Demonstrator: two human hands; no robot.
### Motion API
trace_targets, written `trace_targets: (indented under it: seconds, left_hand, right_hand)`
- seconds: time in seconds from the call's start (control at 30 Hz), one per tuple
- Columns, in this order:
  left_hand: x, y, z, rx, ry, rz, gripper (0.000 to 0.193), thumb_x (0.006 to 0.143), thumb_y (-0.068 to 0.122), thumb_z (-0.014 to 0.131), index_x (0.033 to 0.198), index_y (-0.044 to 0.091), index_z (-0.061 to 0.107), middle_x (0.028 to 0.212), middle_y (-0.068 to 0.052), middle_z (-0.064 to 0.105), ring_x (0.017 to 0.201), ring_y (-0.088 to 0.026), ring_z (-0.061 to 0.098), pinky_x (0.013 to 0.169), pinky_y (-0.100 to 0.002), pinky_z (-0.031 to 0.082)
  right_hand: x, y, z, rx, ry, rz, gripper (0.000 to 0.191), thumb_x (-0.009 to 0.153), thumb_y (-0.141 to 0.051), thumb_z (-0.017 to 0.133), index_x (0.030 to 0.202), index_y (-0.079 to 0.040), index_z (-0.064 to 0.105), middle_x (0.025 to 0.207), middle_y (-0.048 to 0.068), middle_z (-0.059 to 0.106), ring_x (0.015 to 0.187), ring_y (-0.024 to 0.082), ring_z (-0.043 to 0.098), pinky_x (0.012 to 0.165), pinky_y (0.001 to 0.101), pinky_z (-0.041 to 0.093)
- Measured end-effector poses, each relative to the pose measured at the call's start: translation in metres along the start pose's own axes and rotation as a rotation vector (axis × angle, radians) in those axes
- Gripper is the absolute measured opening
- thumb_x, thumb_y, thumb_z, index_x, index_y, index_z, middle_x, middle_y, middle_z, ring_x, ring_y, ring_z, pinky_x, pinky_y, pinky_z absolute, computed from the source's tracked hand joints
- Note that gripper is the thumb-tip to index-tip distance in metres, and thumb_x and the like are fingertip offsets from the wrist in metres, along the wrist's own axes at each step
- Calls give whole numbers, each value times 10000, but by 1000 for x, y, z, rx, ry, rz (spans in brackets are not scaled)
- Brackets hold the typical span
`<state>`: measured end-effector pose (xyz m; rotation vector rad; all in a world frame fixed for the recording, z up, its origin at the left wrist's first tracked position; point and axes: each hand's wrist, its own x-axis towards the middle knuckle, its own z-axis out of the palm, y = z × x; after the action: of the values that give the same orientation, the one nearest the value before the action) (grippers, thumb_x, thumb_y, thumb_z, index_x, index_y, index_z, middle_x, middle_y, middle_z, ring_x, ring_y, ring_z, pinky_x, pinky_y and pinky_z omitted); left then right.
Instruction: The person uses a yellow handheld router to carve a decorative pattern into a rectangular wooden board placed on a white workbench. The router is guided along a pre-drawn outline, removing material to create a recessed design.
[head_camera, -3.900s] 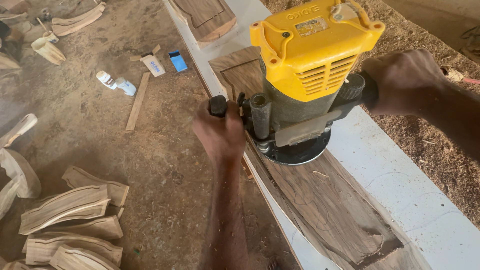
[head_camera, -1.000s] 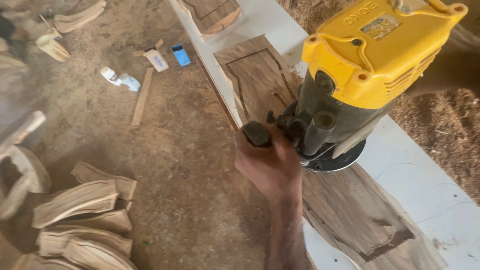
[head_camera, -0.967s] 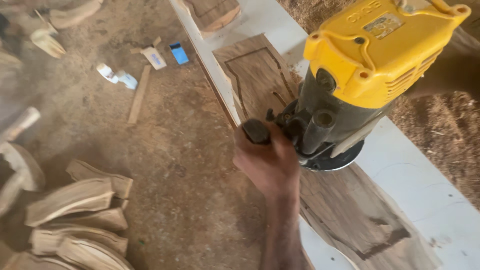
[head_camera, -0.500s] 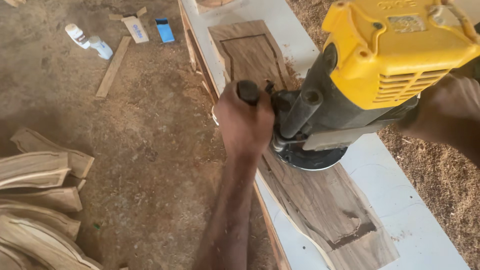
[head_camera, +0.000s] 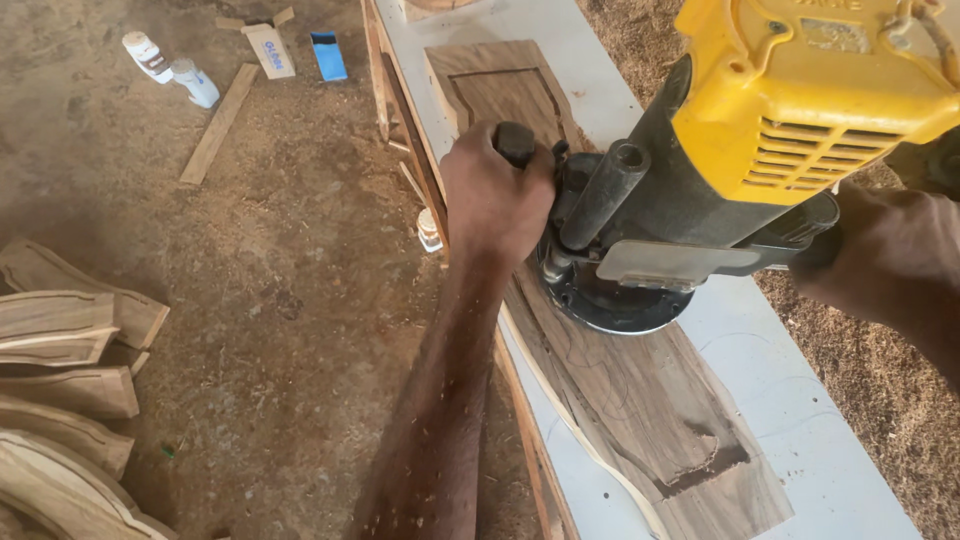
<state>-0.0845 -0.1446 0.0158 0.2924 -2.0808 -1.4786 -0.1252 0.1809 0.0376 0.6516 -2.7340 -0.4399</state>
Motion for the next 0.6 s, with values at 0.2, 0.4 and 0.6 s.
trace_targets:
  seconds: [0.2,0.4,0.6]
  left_hand:
    - [3,-2,1,20,-29,-24,105,796,103,633,735,18,619,637,-109,672,584,-238,658,575,-386,526]
    - [9,-8,4,33,-64,28,100,784,85,635,712,28,596,619,-92,652,557,-216,633,546,-378,512]
    - [17,-16,7,4,-169,-7,120,818,87,636,711,87,583,597,-22,601,508,-147,578,447,-338,480]
  right_hand:
    - [-1,-2,-5,-65,-111,71,223,840,-293,733,855,-81,665,642,33,693,496,125,636,483,286,557]
    - [-5,-3,-3,-44,-82,61,161,895,-211,667,979,-78,701,633,34,676,413,104,602,404,256,525]
    - [-15,1,9,-16,-47,59,168,853,-171,679,967,-51,704,643,41,699,411,117,634,419,270,547]
